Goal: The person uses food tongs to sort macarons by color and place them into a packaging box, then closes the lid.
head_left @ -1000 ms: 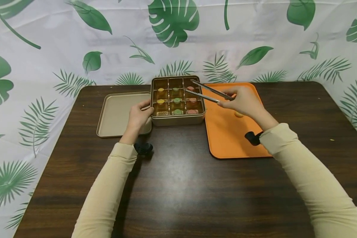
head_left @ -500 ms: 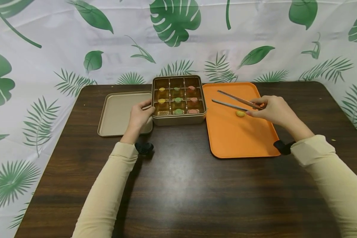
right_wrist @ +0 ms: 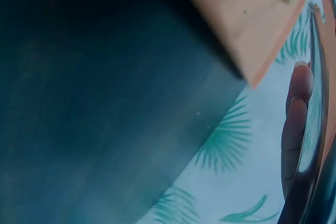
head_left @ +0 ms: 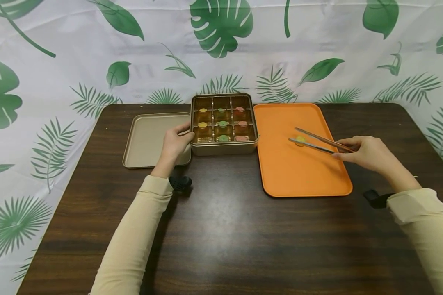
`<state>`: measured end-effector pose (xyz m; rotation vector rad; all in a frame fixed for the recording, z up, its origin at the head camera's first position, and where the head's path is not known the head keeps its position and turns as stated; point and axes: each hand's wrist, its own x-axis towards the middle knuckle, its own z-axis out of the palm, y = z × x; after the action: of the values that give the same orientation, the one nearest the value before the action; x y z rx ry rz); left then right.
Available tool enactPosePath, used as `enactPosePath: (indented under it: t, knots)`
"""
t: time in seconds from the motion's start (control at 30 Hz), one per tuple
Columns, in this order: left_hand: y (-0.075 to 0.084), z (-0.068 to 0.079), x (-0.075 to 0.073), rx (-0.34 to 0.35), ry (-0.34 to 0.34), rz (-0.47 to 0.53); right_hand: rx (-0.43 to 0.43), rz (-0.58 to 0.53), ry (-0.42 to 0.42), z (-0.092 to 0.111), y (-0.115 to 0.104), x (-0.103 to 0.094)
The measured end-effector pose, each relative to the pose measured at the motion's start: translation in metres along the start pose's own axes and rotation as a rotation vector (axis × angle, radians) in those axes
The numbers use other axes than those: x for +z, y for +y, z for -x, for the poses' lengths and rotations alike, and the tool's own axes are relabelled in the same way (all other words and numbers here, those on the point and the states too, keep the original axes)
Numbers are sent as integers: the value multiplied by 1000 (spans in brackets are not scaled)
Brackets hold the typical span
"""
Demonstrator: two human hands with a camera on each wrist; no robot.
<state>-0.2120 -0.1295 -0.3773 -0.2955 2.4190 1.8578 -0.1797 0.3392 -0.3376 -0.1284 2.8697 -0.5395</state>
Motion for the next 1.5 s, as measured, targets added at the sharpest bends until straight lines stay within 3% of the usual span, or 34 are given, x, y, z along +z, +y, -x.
enactPosePath:
  t: [0.57, 1.2, 1.5]
  knots:
    - [0, 0, -1, -18, 1, -22, 22, -1, -32, 9, 25, 3]
    - [0, 0, 0, -13, -7, -12, 22, 4, 7, 9, 19, 4]
    - [1, 1, -1, -19, -6, -8, 31, -49, 99, 5, 8, 2]
